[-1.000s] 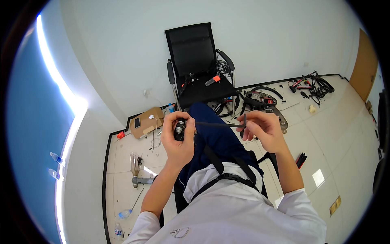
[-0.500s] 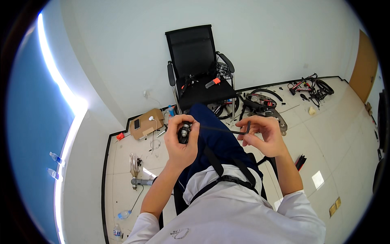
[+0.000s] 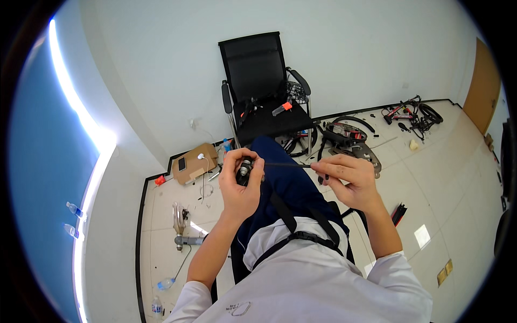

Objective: The person holds a small cylindrical mechanical component and uses an L-shaped hex key to tighten or loosen a screw. They rotate the component and reposition the tool repeatedly while seated.

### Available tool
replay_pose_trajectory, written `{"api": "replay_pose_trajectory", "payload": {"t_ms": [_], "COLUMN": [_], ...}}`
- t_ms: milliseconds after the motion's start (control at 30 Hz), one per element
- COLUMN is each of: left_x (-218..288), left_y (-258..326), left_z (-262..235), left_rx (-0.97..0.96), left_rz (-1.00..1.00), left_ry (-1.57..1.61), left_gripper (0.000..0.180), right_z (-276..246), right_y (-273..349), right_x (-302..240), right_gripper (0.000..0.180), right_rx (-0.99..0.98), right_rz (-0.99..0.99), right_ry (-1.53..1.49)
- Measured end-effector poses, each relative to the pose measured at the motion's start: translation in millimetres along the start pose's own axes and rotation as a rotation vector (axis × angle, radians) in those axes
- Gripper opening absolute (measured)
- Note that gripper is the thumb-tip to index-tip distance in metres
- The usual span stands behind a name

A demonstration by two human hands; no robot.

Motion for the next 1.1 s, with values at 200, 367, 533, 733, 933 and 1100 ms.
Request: {"api": "replay_pose_trajectory", "payload": {"t_ms": [200, 367, 533, 733, 933, 1100], "left_x": [3.8, 2.4, 2.6, 5.0, 1.5, 1.5], "left_y": [-0.1, 1.6, 1.5, 1.7, 2.8, 0.2], "left_z": [-3.2, -4.5, -4.2, -0.2, -1.0, -2.0], "left_rx": [0.062, 0.077, 0.043, -0.045, -0.004, 0.0], "left_rz": [0.043, 0.067, 0.02, -0.014, -0.002, -0.007], "left_ry": [-0.008, -0.036, 0.039, 0.034, 0.067, 0.081], "left_gripper": [0.015, 0.015, 0.015, 0.013, 0.013, 0.014], "right_z": [3.2, 9.0, 3.9, -4.2, -4.0, -1.2], "right_y": [1.1, 3.0, 2.6, -1.0, 0.9, -0.5], "right_x": [12.3, 11.6, 12.4, 5.3, 7.9, 0.9], "right_gripper": [0.03, 0.028, 0.022, 0.027, 0.024, 0.026], "right_rx": [-0.07, -0.138, -0.025, 0.115, 0.046, 0.033], "right_rz": [0.174, 0.278, 0.208, -0.053, 0.083, 0.05], "right_ry": [-0.281, -0.415, -0.278, 0.049, -0.065, -0.116]}}
Point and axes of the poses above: each hand's wrist, its own y-axis away from the middle knuckle, its own z-axis out of the palm, x = y × z, the point moved 5 cm from there along -y, towards the middle knuckle, and after that the axes turned 8 degrees about -x, right-handed, at the moved point
